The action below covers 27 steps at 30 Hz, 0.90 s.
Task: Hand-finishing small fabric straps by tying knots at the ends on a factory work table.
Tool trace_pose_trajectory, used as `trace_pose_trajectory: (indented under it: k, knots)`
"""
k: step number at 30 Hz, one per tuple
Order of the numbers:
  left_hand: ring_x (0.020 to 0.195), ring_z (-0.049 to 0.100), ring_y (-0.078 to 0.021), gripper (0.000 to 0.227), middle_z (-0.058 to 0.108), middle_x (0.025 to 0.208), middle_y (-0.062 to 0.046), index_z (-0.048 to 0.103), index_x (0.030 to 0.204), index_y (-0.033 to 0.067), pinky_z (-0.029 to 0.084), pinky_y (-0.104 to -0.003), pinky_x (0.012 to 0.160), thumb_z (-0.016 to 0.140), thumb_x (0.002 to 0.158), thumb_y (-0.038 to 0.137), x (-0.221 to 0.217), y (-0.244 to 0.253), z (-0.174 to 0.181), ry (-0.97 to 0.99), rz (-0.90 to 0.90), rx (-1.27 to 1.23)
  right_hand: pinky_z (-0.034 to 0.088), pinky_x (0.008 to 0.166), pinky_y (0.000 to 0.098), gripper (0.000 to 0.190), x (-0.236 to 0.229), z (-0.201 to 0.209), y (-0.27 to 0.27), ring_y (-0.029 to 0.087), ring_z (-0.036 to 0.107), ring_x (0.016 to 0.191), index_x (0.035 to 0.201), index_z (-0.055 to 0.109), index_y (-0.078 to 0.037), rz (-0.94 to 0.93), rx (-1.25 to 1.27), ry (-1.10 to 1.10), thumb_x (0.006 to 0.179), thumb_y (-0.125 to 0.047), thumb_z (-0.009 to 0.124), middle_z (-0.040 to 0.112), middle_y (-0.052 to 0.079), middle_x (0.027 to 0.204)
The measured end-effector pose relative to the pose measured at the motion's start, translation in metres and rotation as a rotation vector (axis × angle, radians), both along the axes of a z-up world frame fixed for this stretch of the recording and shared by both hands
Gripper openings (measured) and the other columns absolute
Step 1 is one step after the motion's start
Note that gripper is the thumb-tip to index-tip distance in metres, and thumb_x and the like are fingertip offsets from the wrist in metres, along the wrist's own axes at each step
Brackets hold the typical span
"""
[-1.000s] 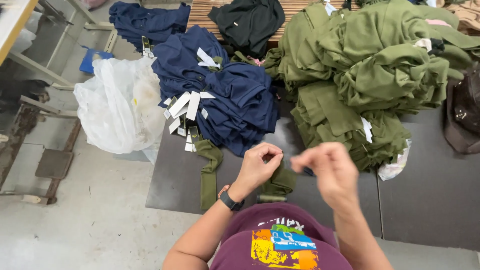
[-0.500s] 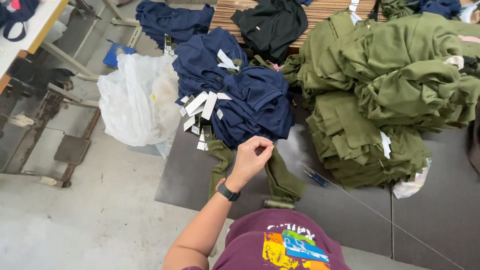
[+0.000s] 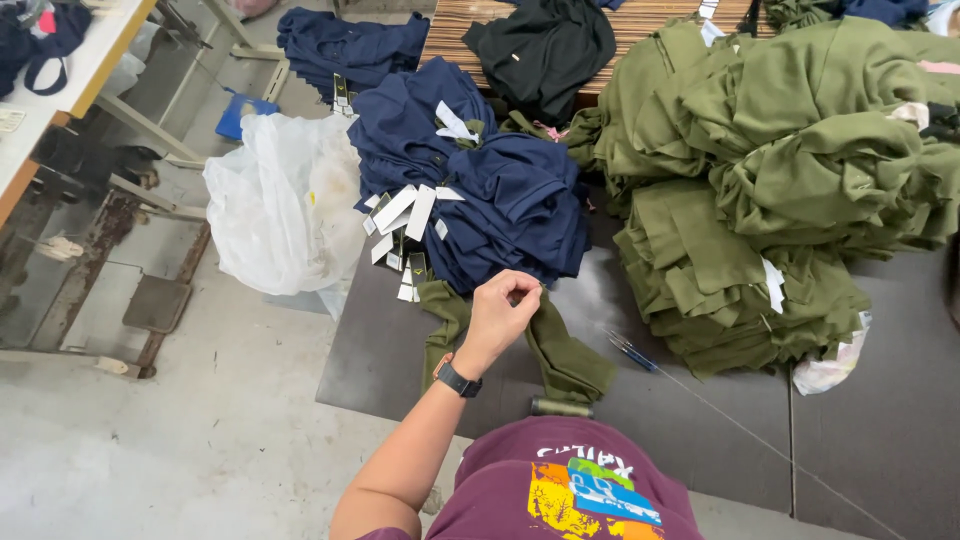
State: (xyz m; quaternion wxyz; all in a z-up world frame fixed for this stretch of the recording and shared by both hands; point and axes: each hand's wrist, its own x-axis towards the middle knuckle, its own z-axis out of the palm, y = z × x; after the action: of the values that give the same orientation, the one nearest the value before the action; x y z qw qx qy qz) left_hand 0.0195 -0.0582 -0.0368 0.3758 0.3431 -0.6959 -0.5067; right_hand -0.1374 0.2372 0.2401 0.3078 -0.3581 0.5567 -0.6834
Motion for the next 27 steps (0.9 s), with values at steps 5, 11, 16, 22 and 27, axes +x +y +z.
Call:
trace_pose_trajectory:
  k: [5, 11, 16, 22, 27]
  knots:
    - [0.071, 0.065, -0.0075, 0.006, 0.076, 0.092, -0.01, 0.077, 0.087, 0.0019, 0.057, -0.021, 0.062, 0.075, 0.083, 0.006, -0.008, 0.016, 0.017, 0.064, -0.058, 0.31, 0.048, 0.074, 0.0297, 0.014, 0.026, -0.037, -0.034, 0.014, 0.061, 0.074, 0.09, 0.068, -0.009, -0.051, 0.129, 0.075, 0.099, -0.014, 0.059, 0.068, 0.004, 0.078]
    - [0.07, 0.063, -0.009, 0.008, 0.077, 0.091, -0.007, 0.077, 0.089, 0.0015, 0.053, -0.021, 0.069, 0.077, 0.085, 0.009, -0.015, 0.041, 0.059, -0.001, -0.224, 0.557, 0.052, 0.076, 0.0283, 0.017, 0.022, -0.13, -0.068, 0.014, 0.064, 0.075, 0.083, 0.069, -0.004, -0.124, 0.293, 0.174, 0.098, -0.008, 0.059, 0.07, 0.005, 0.077]
    - [0.068, 0.066, -0.0067, 0.015, 0.077, 0.094, -0.013, 0.078, 0.093, -0.003, 0.056, -0.02, 0.065, 0.079, 0.082, 0.006, -0.015, 0.06, 0.063, 0.138, -0.279, 0.606, 0.058, 0.07, 0.0288, 0.009, 0.016, -0.209, -0.102, 0.011, 0.063, 0.072, 0.093, 0.074, -0.002, -0.091, 0.123, 0.148, 0.097, -0.003, 0.067, 0.07, 0.006, 0.074]
    - [0.067, 0.065, -0.0077, 0.015, 0.075, 0.09, -0.014, 0.077, 0.092, -0.0052, 0.055, -0.022, 0.064, 0.079, 0.08, 0.004, -0.011, 0.065, 0.076, 0.105, -0.362, 0.62, 0.049, 0.06, 0.0261, 0.011, 0.01, -0.204, -0.11, 0.009, 0.051, 0.068, 0.09, 0.074, -0.003, -0.009, 0.15, 0.208, 0.098, -0.01, 0.069, 0.061, 0.004, 0.072]
    - [0.065, 0.064, -0.0061, 0.013, 0.074, 0.079, -0.009, 0.078, 0.09, -0.002, 0.051, -0.019, 0.058, 0.079, 0.081, 0.007, -0.01, 0.064, 0.076, 0.04, -0.403, 0.585, 0.049, 0.061, 0.0248, 0.014, 0.011, -0.206, -0.11, 0.009, 0.054, 0.067, 0.087, 0.072, -0.002, 0.013, 0.124, 0.166, 0.099, -0.009, 0.068, 0.057, 0.003, 0.073]
